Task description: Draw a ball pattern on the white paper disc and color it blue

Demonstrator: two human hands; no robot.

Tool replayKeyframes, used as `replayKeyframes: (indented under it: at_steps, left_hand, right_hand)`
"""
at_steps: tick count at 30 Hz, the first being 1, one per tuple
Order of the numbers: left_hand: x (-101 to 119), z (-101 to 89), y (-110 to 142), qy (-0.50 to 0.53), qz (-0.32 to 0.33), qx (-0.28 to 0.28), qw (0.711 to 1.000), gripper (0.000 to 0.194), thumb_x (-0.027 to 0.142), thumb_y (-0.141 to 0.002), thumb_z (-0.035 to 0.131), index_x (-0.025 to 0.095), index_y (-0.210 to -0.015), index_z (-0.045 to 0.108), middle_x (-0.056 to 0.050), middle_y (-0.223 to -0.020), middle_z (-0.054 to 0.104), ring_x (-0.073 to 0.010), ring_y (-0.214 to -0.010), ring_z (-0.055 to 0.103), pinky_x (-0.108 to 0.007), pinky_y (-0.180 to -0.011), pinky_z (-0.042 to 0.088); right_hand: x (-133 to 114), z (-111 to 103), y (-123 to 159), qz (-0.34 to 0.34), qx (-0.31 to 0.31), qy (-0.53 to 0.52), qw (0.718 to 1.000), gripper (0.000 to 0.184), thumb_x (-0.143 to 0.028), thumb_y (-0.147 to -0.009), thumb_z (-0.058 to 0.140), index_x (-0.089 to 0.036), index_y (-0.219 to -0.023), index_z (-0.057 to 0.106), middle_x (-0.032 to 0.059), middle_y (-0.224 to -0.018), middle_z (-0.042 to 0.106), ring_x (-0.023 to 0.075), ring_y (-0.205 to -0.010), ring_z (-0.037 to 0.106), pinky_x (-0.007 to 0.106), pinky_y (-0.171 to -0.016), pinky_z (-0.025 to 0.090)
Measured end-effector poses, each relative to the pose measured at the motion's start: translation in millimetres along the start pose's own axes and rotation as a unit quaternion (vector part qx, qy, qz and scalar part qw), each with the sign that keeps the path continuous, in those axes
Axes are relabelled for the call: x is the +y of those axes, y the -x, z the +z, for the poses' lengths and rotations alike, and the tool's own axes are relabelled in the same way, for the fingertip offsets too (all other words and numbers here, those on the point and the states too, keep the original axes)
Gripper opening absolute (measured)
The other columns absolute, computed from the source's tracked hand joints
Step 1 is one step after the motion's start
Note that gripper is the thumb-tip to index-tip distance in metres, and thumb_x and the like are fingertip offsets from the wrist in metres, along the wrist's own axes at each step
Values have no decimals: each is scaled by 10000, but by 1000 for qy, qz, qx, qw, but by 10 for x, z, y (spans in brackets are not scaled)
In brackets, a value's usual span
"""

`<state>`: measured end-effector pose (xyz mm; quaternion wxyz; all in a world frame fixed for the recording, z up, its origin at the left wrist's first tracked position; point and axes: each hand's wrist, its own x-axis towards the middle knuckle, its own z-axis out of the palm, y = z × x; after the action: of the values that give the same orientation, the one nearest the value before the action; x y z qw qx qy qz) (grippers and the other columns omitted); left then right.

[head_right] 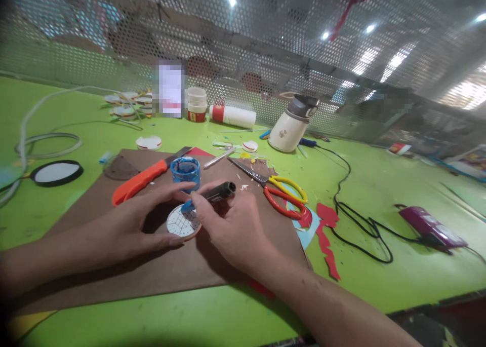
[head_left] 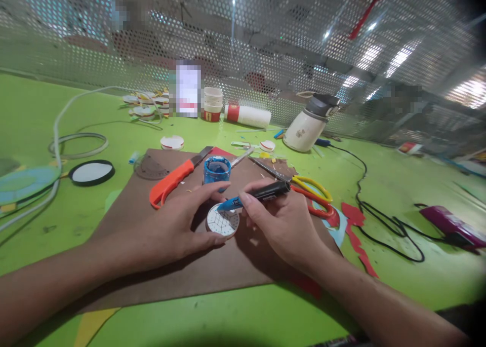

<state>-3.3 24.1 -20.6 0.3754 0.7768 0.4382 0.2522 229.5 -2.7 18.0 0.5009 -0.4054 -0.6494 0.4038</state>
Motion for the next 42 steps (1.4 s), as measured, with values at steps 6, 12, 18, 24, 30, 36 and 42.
replayKeyframes:
  at_steps: [6,12,18,24,30,36,42]
  left_hand:
    - [19,-7,13,-11,8,10,1000,852,562,-869,900,298,-1657,714,-131,-1653,794,-452,-1532,734,-640,-1314,599]
    - [31,-7,-2,-1,6,6,1000,907,573,-855,898,279,-1688,696,-157,-1669,778,-479,-1553,713,-682,-1331,572]
    - [-19,-14,13,-1,26,19,999,846,525,-867,947,330,-1659,722,-130,-1575,834,-477,-1522,738,-669,-1315,593]
    - [-51,-2,26,9,17,18,1000,739,570,-859,951,311,-1531,785,-135,-1575,820,-470,-1451,764,-643,-1266,629]
    - [-33,-24,50,-9,25,24,999,746,566,-878,938,306,-1557,769,-132,-1576,827,-468,-1471,755,-642,-1288,613]
    - [-46,20,41,5,25,28,999,862,577,-890,939,301,-1671,700,-152,-1664,780,-466,-1565,707,-660,-1345,569]
    - [-30,-24,60,0,29,20,999,904,572,-842,971,339,-1669,689,-131,-1624,799,-488,-1531,722,-653,-1303,607]
  right_hand:
    - [-22,24,-2,16,0,-3,1000,106,-270,-983,811,-239,-896,760,-63,-664,661,122,-561,583,240,-533,492]
    - [-6,13,-7,28,5,25,999,175,-353,-999,822,-245,-872,767,-58,-640,646,134,-555,581,255,-530,495]
    - [1,13,-15,14,20,29,999,258,-375,-1020,822,-237,-811,763,-49,-619,642,132,-543,576,260,-527,501]
    - [-83,-14,-26,-20,75,18,997,387,-383,-1044,828,-260,-732,635,-40,-625,642,130,-548,557,272,-552,535]
    - [8,-44,-33,-13,49,70,996,414,-436,-1062,794,-257,-726,631,-33,-624,629,136,-552,569,279,-553,531]
    - [-51,-17,-11,-17,35,49,998,147,-329,-1007,807,-248,-892,763,-57,-620,642,137,-523,572,268,-534,547]
    - [-74,-23,-2,-18,25,69,997,168,-338,-1014,798,-251,-872,780,-58,-598,643,146,-524,612,275,-570,593]
